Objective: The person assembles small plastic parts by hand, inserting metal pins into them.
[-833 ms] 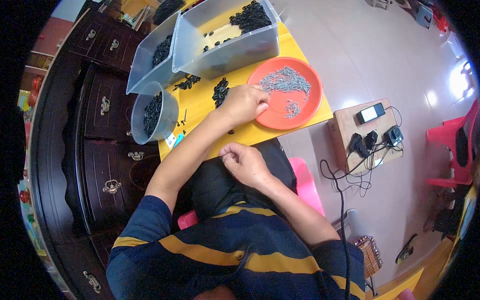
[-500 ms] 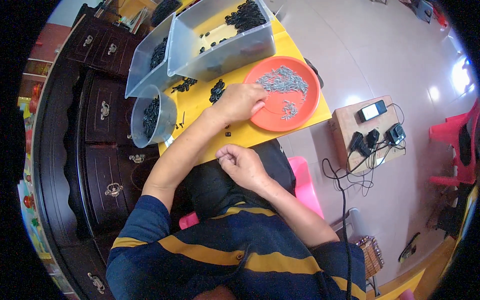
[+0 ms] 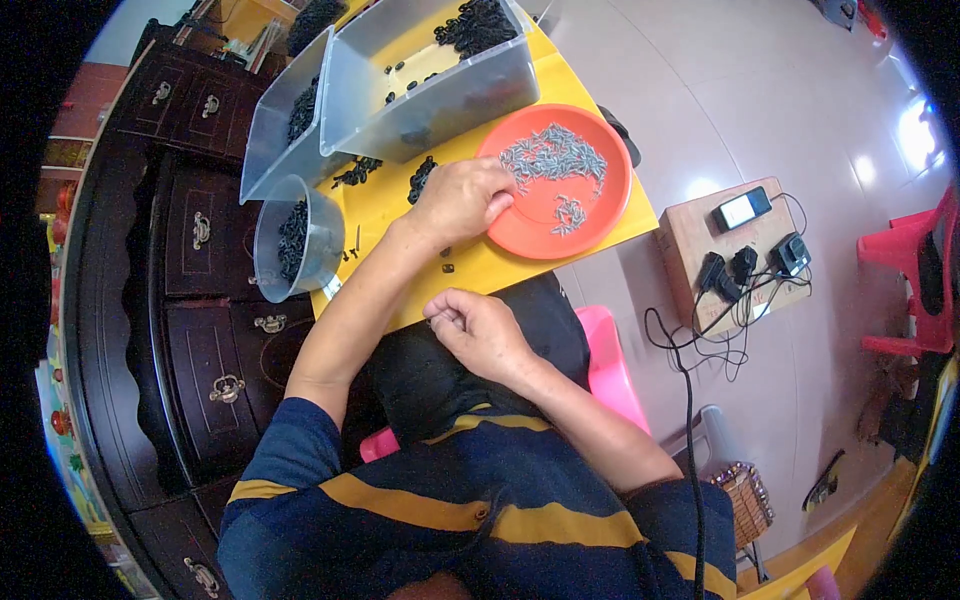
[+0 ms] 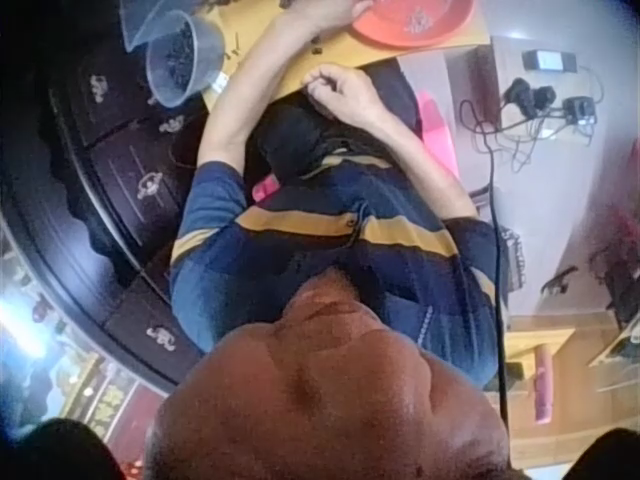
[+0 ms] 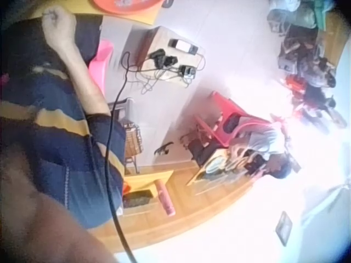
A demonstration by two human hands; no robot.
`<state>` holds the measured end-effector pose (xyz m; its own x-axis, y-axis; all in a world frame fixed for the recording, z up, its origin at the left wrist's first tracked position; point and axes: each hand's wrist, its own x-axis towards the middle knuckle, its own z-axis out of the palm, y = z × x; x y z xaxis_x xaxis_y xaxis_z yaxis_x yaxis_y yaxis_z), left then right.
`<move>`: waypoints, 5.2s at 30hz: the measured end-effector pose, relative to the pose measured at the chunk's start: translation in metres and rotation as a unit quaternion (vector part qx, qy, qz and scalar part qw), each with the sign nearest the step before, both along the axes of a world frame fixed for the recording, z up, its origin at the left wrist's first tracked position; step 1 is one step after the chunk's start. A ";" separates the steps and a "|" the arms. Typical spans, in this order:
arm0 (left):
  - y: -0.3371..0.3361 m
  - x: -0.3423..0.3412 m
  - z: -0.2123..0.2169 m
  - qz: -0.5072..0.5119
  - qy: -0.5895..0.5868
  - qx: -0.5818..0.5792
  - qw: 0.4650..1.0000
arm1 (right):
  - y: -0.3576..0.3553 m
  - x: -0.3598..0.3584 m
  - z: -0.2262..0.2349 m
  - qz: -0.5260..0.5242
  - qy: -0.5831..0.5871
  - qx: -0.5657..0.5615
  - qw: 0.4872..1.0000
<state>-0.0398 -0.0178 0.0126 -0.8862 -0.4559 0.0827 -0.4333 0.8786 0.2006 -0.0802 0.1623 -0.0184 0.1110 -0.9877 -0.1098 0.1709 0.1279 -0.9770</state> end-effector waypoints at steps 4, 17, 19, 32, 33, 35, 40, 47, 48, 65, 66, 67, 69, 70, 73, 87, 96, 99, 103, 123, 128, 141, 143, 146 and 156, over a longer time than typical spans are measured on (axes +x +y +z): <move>0.007 0.003 0.003 0.031 -0.030 -0.021 0.999 | 0.000 0.001 -0.002 -0.005 0.008 -0.011 1.000; 0.017 0.020 -0.002 -0.016 0.019 0.022 0.999 | 0.000 0.006 -0.007 -0.001 0.006 -0.008 1.000; 0.019 0.020 -0.001 -0.039 0.029 0.022 0.999 | 0.000 0.006 -0.006 -0.003 0.007 -0.008 1.000; 0.024 0.021 0.000 -0.070 0.062 0.013 0.996 | 0.000 0.006 -0.008 -0.013 0.013 -0.010 1.000; 0.024 0.021 0.000 -0.068 0.070 0.004 0.995 | 0.000 0.006 -0.007 -0.012 0.013 -0.010 1.000; 0.024 0.021 0.000 -0.064 0.077 -0.004 0.995 | -0.001 0.004 -0.005 0.014 0.021 0.004 1.000; 0.028 0.021 0.002 -0.097 0.053 0.021 0.994 | -0.001 0.003 -0.004 0.011 0.022 -0.001 1.000; 0.028 0.024 0.005 -0.105 0.081 0.060 0.989 | -0.001 0.003 -0.001 0.013 0.026 0.001 1.000; 0.028 0.024 0.005 -0.108 0.074 0.066 0.989 | -0.001 0.003 -0.001 0.013 0.026 0.000 1.000; 0.030 0.015 0.002 -0.121 0.101 0.025 0.987 | -0.002 0.004 -0.004 0.011 0.025 0.000 1.000; 0.026 0.015 0.001 -0.104 0.115 0.037 0.987 | -0.002 0.004 -0.004 0.011 0.025 0.000 1.000; 0.022 0.015 0.000 -0.086 0.128 0.049 0.987 | -0.001 0.005 -0.005 0.002 0.023 -0.003 1.000; 0.014 0.016 -0.001 -0.056 0.131 0.029 0.989 | -0.001 0.006 -0.005 -0.008 0.021 -0.007 1.000; 0.011 0.016 -0.002 -0.025 0.134 0.009 0.991 | -0.001 0.006 -0.004 -0.006 0.017 -0.005 1.000; 0.005 0.011 -0.004 -0.009 0.121 -0.011 0.993 | -0.001 0.007 -0.007 -0.007 0.010 -0.005 1.000; -0.002 -0.008 -0.014 -0.031 0.063 -0.017 0.997 | -0.001 0.006 -0.008 -0.006 0.019 -0.007 1.000; -0.009 -0.014 -0.002 -0.091 -0.047 -0.069 0.992 | -0.001 0.006 -0.006 0.002 0.010 -0.002 1.000; 0.003 0.003 0.013 -0.053 0.111 -0.038 0.992 | 0.000 0.006 -0.004 -0.001 0.017 -0.002 1.000; 0.027 0.034 0.033 0.047 0.259 0.102 0.959 | -0.001 0.009 -0.011 -0.036 -0.059 0.021 0.997; 0.100 0.124 0.020 0.188 0.316 0.398 0.840 | -0.007 0.002 -0.008 -0.124 -0.200 0.074 0.969; 0.103 0.124 0.018 0.172 0.317 0.343 0.867 | -0.006 0.005 -0.005 -0.125 -0.184 0.071 0.972; 0.104 0.125 0.015 0.173 0.317 0.314 0.878 | -0.006 0.005 -0.009 -0.125 -0.155 0.051 0.979; 0.104 0.125 0.014 0.170 0.314 0.312 0.880 | -0.006 0.005 -0.009 -0.124 -0.158 0.047 0.979; 0.105 0.126 0.016 0.176 0.290 0.324 0.883 | -0.006 0.006 -0.008 -0.121 -0.154 0.051 0.979; 0.105 0.123 0.016 0.187 0.314 0.298 0.882 | -0.006 0.005 -0.008 -0.126 -0.150 0.051 0.979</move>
